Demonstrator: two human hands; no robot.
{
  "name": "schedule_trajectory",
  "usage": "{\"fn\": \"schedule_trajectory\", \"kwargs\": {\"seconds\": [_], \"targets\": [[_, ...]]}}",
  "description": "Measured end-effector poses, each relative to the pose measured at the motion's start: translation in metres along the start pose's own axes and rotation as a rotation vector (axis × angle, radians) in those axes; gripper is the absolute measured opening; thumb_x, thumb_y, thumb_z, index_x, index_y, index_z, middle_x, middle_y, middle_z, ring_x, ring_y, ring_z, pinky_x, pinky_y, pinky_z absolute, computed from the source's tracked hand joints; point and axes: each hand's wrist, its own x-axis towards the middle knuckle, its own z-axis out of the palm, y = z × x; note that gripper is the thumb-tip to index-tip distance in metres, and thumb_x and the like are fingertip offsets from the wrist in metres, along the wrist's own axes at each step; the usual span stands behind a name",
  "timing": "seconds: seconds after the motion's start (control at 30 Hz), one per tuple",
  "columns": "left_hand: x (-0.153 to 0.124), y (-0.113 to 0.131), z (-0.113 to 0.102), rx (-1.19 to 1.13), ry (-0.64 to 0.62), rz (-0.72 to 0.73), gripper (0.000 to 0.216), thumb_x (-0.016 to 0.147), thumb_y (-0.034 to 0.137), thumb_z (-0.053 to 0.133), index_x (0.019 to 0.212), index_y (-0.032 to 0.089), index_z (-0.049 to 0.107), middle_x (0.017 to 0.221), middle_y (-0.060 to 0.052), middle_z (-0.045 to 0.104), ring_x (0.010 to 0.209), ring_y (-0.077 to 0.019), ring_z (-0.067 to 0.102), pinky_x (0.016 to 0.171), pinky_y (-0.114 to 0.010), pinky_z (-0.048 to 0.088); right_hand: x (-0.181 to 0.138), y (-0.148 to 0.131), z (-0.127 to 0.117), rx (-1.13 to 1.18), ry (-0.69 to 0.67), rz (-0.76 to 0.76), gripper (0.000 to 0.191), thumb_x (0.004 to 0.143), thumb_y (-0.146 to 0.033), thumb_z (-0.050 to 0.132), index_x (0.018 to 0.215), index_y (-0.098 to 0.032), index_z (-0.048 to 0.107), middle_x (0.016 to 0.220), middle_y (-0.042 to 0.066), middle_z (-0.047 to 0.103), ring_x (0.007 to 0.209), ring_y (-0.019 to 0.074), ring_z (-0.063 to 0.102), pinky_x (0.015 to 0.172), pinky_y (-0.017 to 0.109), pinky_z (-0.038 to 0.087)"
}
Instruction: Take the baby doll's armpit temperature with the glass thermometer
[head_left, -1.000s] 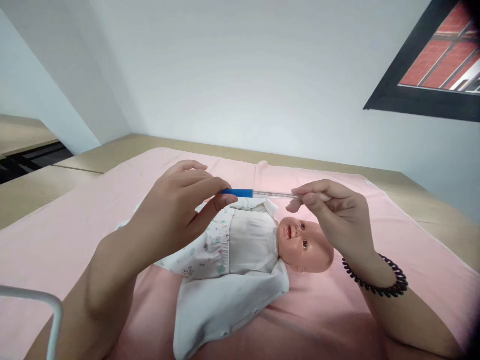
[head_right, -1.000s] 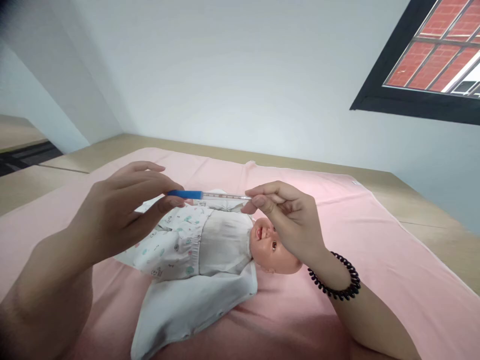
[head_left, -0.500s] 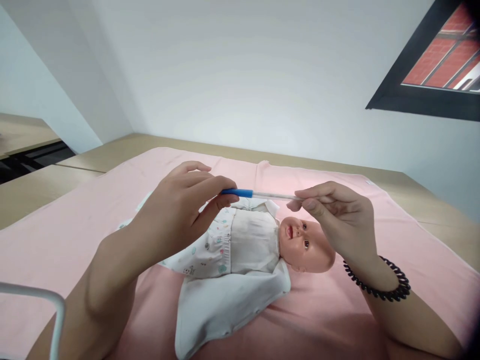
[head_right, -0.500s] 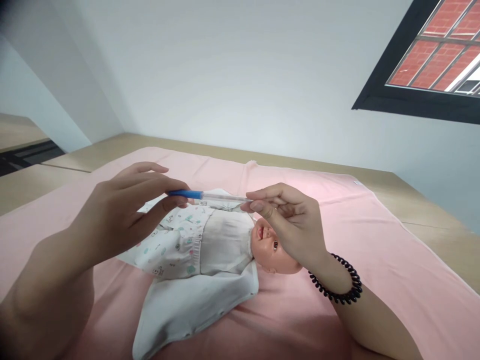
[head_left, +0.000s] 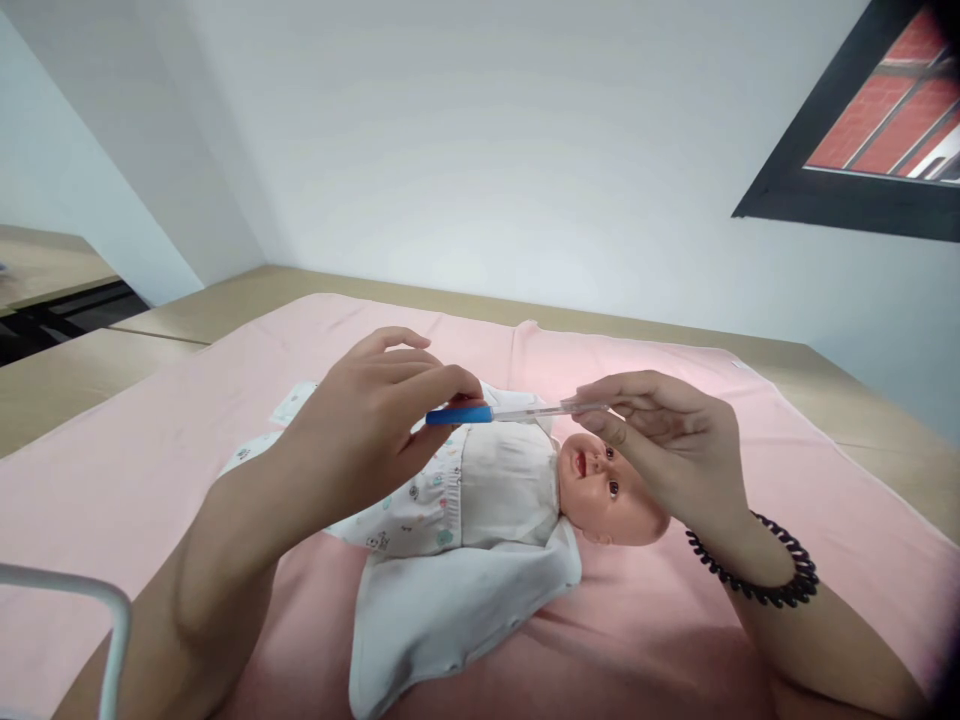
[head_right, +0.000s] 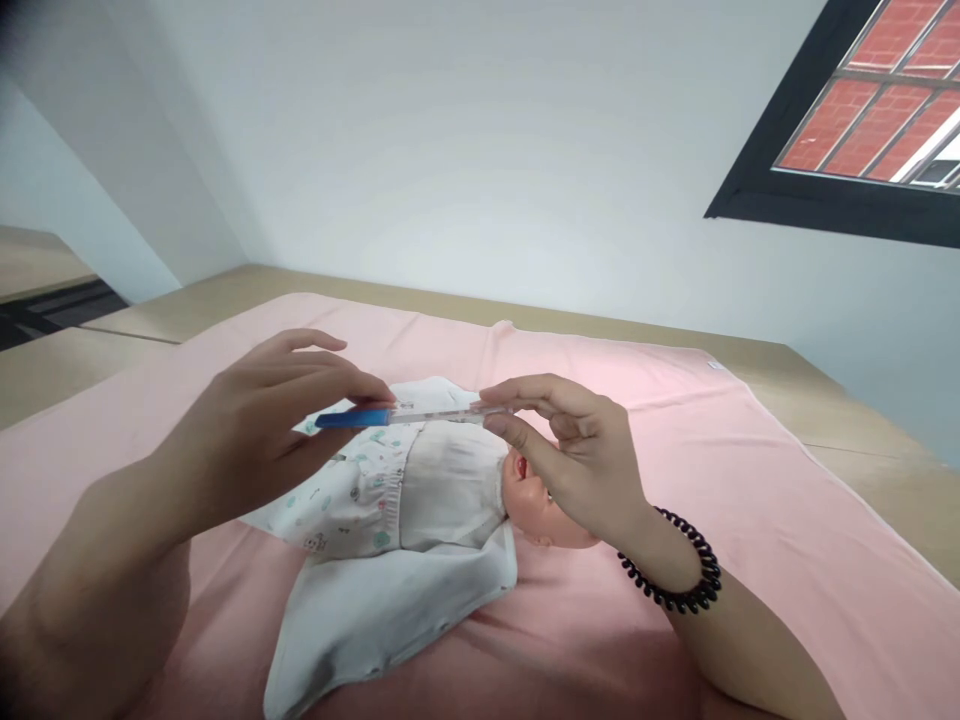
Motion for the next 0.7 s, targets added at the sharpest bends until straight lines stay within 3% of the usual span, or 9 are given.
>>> {"fn": "schedule_trajectory", "kwargs": {"seconds": [0.13, 0.23, 0.33, 0.4, 0.5, 0.57, 0.7], "targets": [[0.001, -0.002, 0.005, 0.020, -0.044, -0.003, 0.008, 0.099, 0.025, 0.055, 0.096, 0.024, 0.063, 0.078, 0.003, 0.071, 0.068, -0.0146, 0.063, 0.099, -0.040, 0.048, 0.002, 0.000, -0.006, 0.041, -0.001, 0.058, 0.013, 0.089, -0.019, 0.077, 0.098, -0.028, 0.078, 0.094, 0.001, 0.078, 0.086, 0.0164, 0.073, 0.076, 0.029, 0.063], [0.001, -0.003, 0.005, 0.041, -0.016, -0.033, 0.011, 0.099, 0.025, 0.054, 0.092, 0.024, 0.063, 0.073, 0.005, 0.069, 0.062, -0.0138, 0.059, 0.097, -0.039, 0.049, 0.012, 0.009, -0.026, 0.321, -0.042, 0.109, 0.009, 0.086, -0.035, 0.081, 0.093, -0.032, 0.075, 0.079, -0.002, 0.072, 0.072, 0.0159, 0.067, 0.065, 0.030, 0.058], [0.000, -0.002, 0.004, 0.070, 0.019, -0.078, 0.012, 0.099, 0.026, 0.055, 0.092, 0.024, 0.064, 0.073, 0.005, 0.069, 0.062, -0.0139, 0.058, 0.096, -0.038, 0.050, 0.025, 0.023, -0.051, 0.571, -0.055, 0.078, 0.021, 0.079, -0.052, 0.083, 0.084, -0.037, 0.068, 0.058, -0.006, 0.055, 0.050, 0.0145, 0.047, 0.053, 0.030, 0.051], [0.001, -0.001, 0.003, 0.078, 0.024, -0.100, 0.013, 0.099, 0.026, 0.054, 0.092, 0.023, 0.064, 0.073, 0.004, 0.069, 0.064, -0.0141, 0.059, 0.093, -0.037, 0.050, 0.032, 0.032, -0.064, 0.522, -0.086, 0.088, 0.026, 0.077, -0.055, 0.082, 0.081, -0.036, 0.066, 0.054, -0.006, 0.050, 0.047, 0.0147, 0.041, 0.053, 0.031, 0.048], [0.001, 0.000, 0.003, 0.081, 0.018, -0.121, 0.015, 0.099, 0.026, 0.053, 0.091, 0.023, 0.065, 0.072, 0.005, 0.069, 0.064, -0.0139, 0.059, 0.092, -0.035, 0.050, 0.041, 0.043, -0.077, 0.125, -0.137, 0.214, 0.024, 0.078, -0.046, 0.084, 0.083, -0.027, 0.070, 0.073, 0.001, 0.066, 0.068, 0.0180, 0.059, 0.068, 0.035, 0.053], [0.002, 0.000, 0.003, 0.079, 0.020, -0.128, 0.015, 0.099, 0.027, 0.052, 0.091, 0.024, 0.065, 0.073, 0.005, 0.069, 0.064, -0.0137, 0.059, 0.092, -0.035, 0.050, 0.044, 0.048, -0.082, -0.017, -0.107, 0.278, 0.023, 0.077, -0.042, 0.084, 0.082, -0.024, 0.071, 0.083, 0.004, 0.069, 0.077, 0.0197, 0.063, 0.074, 0.037, 0.053], [0.002, 0.000, 0.004, 0.083, 0.025, -0.154, 0.016, 0.099, 0.030, 0.052, 0.090, 0.025, 0.064, 0.073, 0.004, 0.070, 0.069, -0.0157, 0.063, 0.086, -0.034, 0.050, 0.047, 0.052, -0.089, 0.239, -0.009, 0.256, 0.034, 0.072, -0.060, 0.076, 0.073, -0.029, 0.063, 0.062, -0.002, 0.057, 0.053, 0.0155, 0.048, 0.060, 0.037, 0.050]]}}
